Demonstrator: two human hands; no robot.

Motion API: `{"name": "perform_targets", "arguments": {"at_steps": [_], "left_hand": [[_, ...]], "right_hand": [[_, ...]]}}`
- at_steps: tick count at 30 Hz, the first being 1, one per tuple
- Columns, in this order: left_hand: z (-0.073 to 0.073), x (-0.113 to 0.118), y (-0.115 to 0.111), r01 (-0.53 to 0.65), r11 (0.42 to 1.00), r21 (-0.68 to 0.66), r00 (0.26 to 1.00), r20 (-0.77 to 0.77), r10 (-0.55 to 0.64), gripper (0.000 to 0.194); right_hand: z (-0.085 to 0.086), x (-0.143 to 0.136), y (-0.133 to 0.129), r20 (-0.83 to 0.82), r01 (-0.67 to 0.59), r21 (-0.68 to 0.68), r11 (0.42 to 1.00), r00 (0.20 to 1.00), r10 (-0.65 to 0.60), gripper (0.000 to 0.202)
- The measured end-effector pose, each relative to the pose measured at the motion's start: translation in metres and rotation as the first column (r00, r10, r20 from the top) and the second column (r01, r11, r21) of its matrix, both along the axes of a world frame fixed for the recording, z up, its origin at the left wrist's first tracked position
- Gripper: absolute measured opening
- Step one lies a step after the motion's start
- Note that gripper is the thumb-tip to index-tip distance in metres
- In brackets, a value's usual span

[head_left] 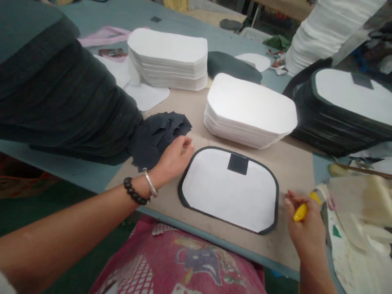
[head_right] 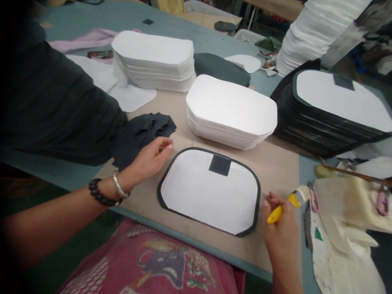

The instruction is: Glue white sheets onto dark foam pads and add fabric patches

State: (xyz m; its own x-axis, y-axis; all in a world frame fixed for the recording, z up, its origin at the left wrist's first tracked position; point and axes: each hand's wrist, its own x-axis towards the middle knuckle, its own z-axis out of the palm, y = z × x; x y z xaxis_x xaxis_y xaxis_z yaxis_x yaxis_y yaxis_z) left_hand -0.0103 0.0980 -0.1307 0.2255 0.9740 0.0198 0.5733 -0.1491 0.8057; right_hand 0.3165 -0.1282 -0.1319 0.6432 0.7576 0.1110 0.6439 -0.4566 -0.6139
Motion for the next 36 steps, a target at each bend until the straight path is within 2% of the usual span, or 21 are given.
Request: {"name": "perform_targets", "arguments": {"at_steps": [3, 5, 7, 9, 12, 18, 20, 23, 25, 27, 29, 32, 36], "left_hand": [[0.0, -0.013, -0.017, -0.068, 0.953, -0.297, 0.967, 0.216, 0.136, 0.034], [0.005, -0.013, -0.03, -0.054, 0.892, -0.45, 0.922, 0.321, 0.218, 0.036], [0.012, -0.011, -0.04, -0.015, 0.849, -0.529, 0.892, 0.377, 0.25, 0.036], [0.017, -0.011, -0.045, 0.011, 0.835, -0.549, 0.884, 0.396, 0.249, 0.036], [0.019, -0.012, -0.047, 0.029, 0.834, -0.551, 0.883, 0.405, 0.237, 0.037], [0.013, -0.014, -0.046, 0.051, 0.85, -0.524, 0.885, 0.418, 0.205, 0.043], [0.015, -0.02, -0.038, 0.039, 0.894, -0.446, 0.907, 0.392, 0.155, 0.042], [0.026, -0.039, -0.02, 0.017, 0.976, -0.218, 0.958, 0.283, 0.046, 0.036], [0.034, -0.054, -0.009, 0.021, 0.998, -0.066, 0.989, 0.15, -0.011, 0.03], [0.036, -0.063, -0.005, 0.033, 0.999, 0.007, 0.999, 0.013, -0.033, 0.021], [0.03, -0.062, -0.007, 0.047, 0.999, -0.006, 0.997, -0.065, -0.047, 0.016], [0.011, -0.048, -0.018, 0.064, 0.996, -0.065, 0.993, -0.096, -0.07, 0.013], [-0.007, -0.029, -0.025, 0.075, 0.99, -0.119, 0.988, -0.125, -0.09, 0.008]], "right_hand": [[-0.011, -0.004, -0.01, -0.264, -0.001, 0.094, 0.996, 0.964, 0.026, 0.041], [-0.014, -0.008, -0.008, -0.326, 0.025, 0.129, 0.991, 0.945, 0.019, 0.045], [-0.015, -0.011, -0.005, -0.33, 0.034, 0.149, 0.988, 0.944, 0.018, 0.047], [-0.014, -0.013, -0.001, -0.312, 0.03, 0.156, 0.987, 0.95, 0.021, 0.048], [-0.012, -0.015, 0.003, -0.268, 0.024, 0.144, 0.989, 0.963, 0.016, 0.049], [-0.019, -0.011, 0.0, -0.208, -0.013, 0.123, 0.992, 0.977, 0.039, 0.05], [-0.021, -0.004, -0.003, -0.166, -0.061, 0.122, 0.991, 0.983, 0.081, 0.051], [-0.017, 0.011, -0.002, -0.028, -0.102, 0.11, 0.989, 0.994, 0.106, 0.052], [-0.01, 0.019, 0.003, 0.073, -0.073, 0.071, 0.995, 0.995, 0.068, 0.052], [-0.003, 0.02, 0.011, 0.133, -0.042, 0.024, 0.999, 0.99, 0.038, 0.051], [-0.001, 0.017, 0.017, 0.181, -0.03, -0.064, 0.997, 0.983, 0.041, 0.048], [-0.005, 0.007, 0.018, 0.255, -0.005, -0.187, 0.982, 0.965, 0.053, 0.044], [-0.008, -0.001, 0.009, 0.227, -0.001, -0.182, 0.983, 0.973, 0.043, 0.04]]}}
